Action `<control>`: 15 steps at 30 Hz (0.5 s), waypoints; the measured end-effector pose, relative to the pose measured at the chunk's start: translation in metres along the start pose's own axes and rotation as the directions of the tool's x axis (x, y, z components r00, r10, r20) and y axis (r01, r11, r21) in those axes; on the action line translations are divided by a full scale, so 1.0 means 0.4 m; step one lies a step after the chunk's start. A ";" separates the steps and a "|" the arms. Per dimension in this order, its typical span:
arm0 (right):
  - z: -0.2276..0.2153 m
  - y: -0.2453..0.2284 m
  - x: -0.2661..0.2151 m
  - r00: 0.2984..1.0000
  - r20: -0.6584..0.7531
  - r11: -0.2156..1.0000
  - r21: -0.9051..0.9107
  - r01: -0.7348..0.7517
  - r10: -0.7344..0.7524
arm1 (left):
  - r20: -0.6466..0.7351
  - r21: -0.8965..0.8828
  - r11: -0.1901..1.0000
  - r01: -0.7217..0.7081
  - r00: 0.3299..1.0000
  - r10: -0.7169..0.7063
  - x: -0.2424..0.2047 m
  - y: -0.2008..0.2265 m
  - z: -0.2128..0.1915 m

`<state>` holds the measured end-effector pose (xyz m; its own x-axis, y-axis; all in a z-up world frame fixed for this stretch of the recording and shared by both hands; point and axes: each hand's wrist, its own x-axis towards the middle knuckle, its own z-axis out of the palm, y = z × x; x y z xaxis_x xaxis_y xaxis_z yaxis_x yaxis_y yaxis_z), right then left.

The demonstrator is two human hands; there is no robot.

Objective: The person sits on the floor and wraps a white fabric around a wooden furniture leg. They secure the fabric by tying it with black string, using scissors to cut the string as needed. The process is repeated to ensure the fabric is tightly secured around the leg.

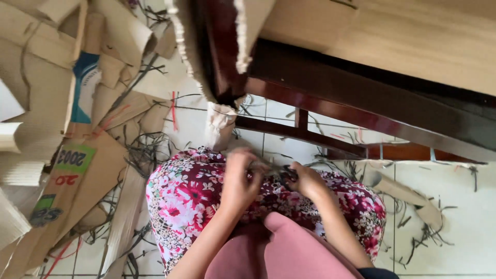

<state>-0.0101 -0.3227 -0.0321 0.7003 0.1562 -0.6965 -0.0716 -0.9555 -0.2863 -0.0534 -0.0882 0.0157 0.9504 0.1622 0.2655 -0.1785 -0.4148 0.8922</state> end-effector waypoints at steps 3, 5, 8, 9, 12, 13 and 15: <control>-0.109 -0.110 -0.123 0.991 0.133 0.990 0.135 -0.027 0.009 | -0.466 0.115 0.976 0.183 0.878 -0.109 0.021 -0.028 -0.068; -0.117 -0.090 -0.131 0.991 0.137 0.983 0.185 -0.014 -0.012 | -0.477 -0.167 0.956 0.242 0.828 -0.293 0.056 -0.080 -0.055; -0.109 -0.102 -0.141 0.988 0.146 0.959 0.285 -0.001 -0.042 | -0.379 -0.440 0.847 0.299 0.793 -0.477 0.091 -0.074 -0.054; -0.107 -0.112 -0.142 0.988 0.147 0.944 0.331 0.000 -0.052 | -0.326 -0.443 0.836 0.323 0.811 -0.486 0.104 -0.058 -0.054; -0.069 -0.088 -0.132 0.984 0.144 0.958 0.281 0.059 -0.102 | -0.431 -0.307 0.920 0.243 0.827 -0.362 0.121 -0.041 -0.048; -0.065 -0.084 -0.136 0.984 0.143 0.959 0.278 0.060 -0.104 | -0.434 -0.308 0.920 0.242 0.825 -0.362 0.124 -0.062 -0.038; -0.055 -0.074 -0.143 0.987 0.130 0.939 0.339 0.048 -0.097 | -0.571 0.066 0.995 0.071 0.821 -0.021 0.128 -0.106 -0.018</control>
<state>-0.0324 -0.3090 0.0308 0.6053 0.2798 -0.7452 -0.2748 -0.8052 -0.5255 0.0007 -0.0558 -0.0059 0.6383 0.6529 0.4078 -0.0933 -0.4602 0.8829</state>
